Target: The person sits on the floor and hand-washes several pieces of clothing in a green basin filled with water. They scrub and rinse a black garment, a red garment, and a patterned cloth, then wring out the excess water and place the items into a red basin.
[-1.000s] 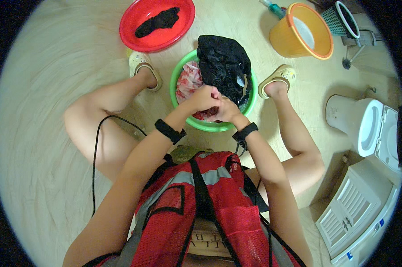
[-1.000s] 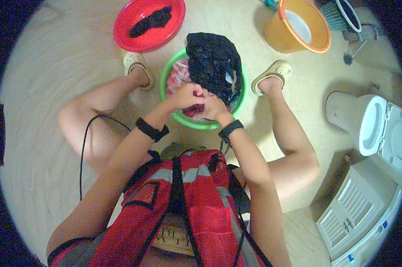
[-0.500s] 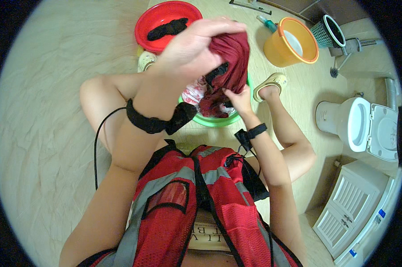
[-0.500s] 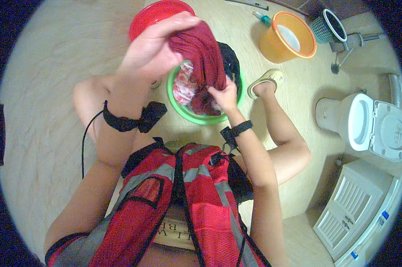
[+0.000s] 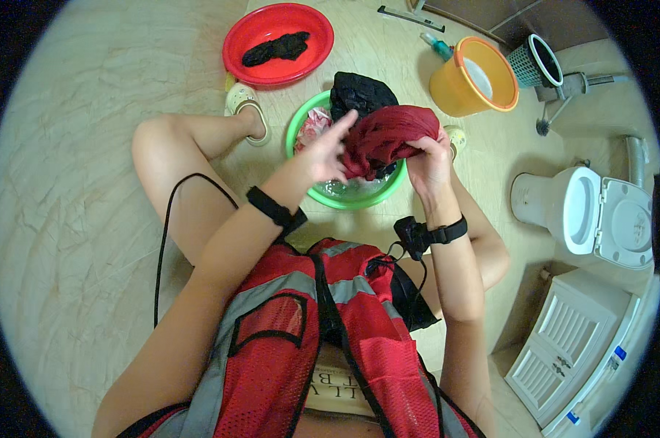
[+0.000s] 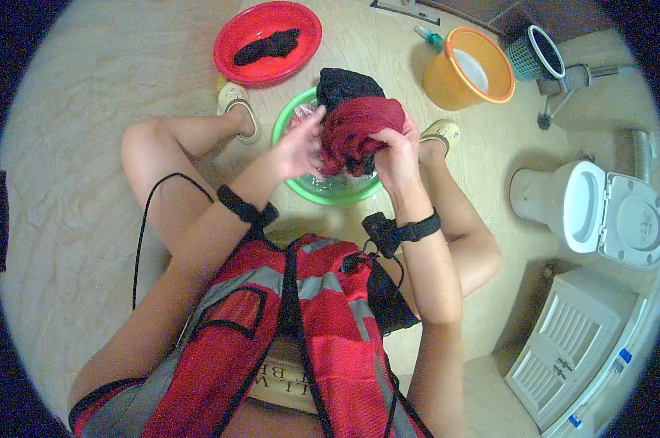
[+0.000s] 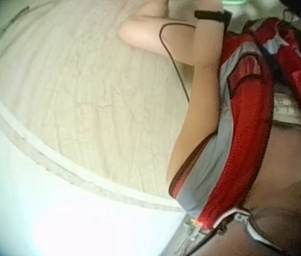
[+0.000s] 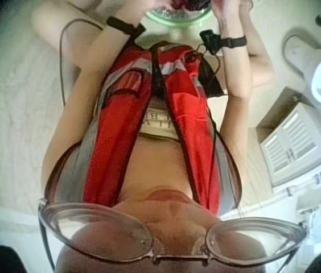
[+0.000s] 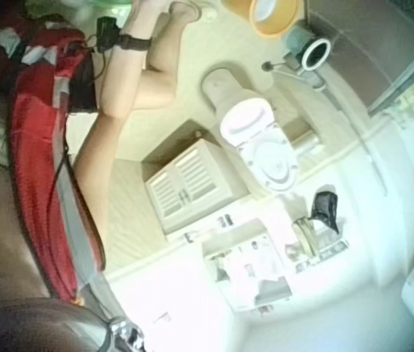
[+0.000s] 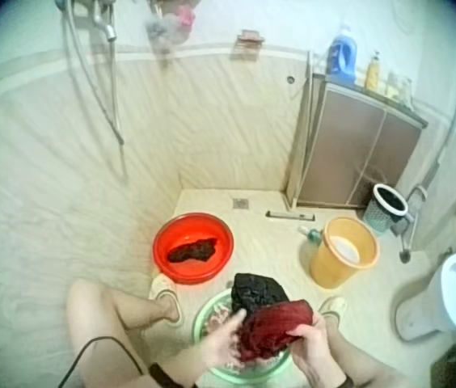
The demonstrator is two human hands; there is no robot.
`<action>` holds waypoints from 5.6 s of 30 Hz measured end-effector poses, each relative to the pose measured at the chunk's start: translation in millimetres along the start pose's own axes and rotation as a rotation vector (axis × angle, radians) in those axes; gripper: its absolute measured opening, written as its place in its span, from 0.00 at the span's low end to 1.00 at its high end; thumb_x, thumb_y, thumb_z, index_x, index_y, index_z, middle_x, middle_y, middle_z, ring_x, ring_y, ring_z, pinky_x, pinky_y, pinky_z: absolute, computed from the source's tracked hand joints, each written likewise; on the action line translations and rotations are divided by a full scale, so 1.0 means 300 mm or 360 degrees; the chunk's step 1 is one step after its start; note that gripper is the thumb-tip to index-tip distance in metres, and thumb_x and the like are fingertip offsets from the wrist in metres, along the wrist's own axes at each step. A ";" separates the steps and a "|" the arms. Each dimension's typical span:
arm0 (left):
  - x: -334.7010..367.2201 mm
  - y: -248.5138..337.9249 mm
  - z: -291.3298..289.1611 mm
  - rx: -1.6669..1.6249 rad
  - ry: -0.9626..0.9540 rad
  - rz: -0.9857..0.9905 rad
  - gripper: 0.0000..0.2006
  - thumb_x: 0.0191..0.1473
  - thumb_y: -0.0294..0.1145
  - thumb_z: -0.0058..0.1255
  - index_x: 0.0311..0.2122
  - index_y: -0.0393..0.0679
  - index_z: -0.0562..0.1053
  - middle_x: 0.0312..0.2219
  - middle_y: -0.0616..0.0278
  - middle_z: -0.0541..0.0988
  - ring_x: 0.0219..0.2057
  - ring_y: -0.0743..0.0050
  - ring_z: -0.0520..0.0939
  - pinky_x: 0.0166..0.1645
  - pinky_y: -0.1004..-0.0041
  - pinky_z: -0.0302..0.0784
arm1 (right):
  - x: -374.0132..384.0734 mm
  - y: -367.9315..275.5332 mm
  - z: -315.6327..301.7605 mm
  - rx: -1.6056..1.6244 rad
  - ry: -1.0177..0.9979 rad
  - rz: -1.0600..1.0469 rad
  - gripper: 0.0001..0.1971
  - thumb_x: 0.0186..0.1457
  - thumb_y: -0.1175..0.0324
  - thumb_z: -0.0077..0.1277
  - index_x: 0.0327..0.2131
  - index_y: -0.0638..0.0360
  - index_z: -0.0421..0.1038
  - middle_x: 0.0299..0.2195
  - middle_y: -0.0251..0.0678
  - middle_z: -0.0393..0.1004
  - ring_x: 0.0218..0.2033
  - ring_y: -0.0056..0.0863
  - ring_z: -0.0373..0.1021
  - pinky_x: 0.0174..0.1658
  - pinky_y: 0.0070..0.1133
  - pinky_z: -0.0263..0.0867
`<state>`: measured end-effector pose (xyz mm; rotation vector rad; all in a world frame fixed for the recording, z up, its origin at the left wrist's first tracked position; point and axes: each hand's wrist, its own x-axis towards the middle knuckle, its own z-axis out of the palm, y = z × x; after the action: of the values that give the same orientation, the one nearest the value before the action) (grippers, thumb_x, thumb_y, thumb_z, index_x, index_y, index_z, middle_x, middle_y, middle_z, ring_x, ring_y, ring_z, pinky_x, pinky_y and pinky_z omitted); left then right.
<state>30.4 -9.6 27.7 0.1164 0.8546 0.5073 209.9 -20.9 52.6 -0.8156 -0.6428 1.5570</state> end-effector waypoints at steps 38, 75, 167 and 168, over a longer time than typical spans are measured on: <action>0.213 -0.142 -0.017 -0.0135 0.0251 0.1441 0.12 0.53 0.27 0.42 0.43 0.38 0.64 0.36 0.58 0.73 0.38 0.66 0.78 0.38 0.69 0.76 | 0.090 0.239 -0.135 -0.0825 -0.0233 0.0921 0.11 0.27 0.84 0.45 0.22 0.62 0.69 0.17 0.30 0.69 0.18 0.22 0.66 0.21 0.17 0.61; 0.264 -0.063 -0.017 0.0849 0.0725 0.1593 0.26 0.30 0.29 0.66 0.39 0.37 0.69 0.33 0.61 0.75 0.35 0.73 0.75 0.42 0.73 0.71 | 0.059 0.311 -0.098 -0.1063 0.0027 0.0486 0.10 0.28 0.75 0.54 0.22 0.59 0.69 0.20 0.32 0.71 0.17 0.24 0.67 0.23 0.20 0.62; -0.035 0.173 0.102 0.0996 -0.0308 0.0663 0.15 0.42 0.25 0.57 0.36 0.38 0.66 0.21 0.63 0.71 0.18 0.75 0.72 0.26 0.74 0.72 | 0.178 0.007 0.092 -0.0159 -0.0210 -0.0294 0.27 0.41 0.76 0.54 0.47 0.60 0.56 0.41 0.37 0.66 0.43 0.27 0.65 0.51 0.27 0.60; -0.028 0.171 0.112 0.1164 -0.0258 0.0731 0.16 0.41 0.24 0.58 0.36 0.39 0.66 0.21 0.63 0.71 0.20 0.75 0.73 0.28 0.74 0.72 | 0.171 0.006 0.098 -0.0436 -0.0091 -0.0380 0.30 0.39 0.77 0.53 0.48 0.61 0.53 0.40 0.39 0.65 0.43 0.27 0.64 0.48 0.26 0.62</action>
<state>31.5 34.7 70.9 1.0290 0.8202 0.5801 182.6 31.0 61.5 -0.8644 -0.9748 1.2952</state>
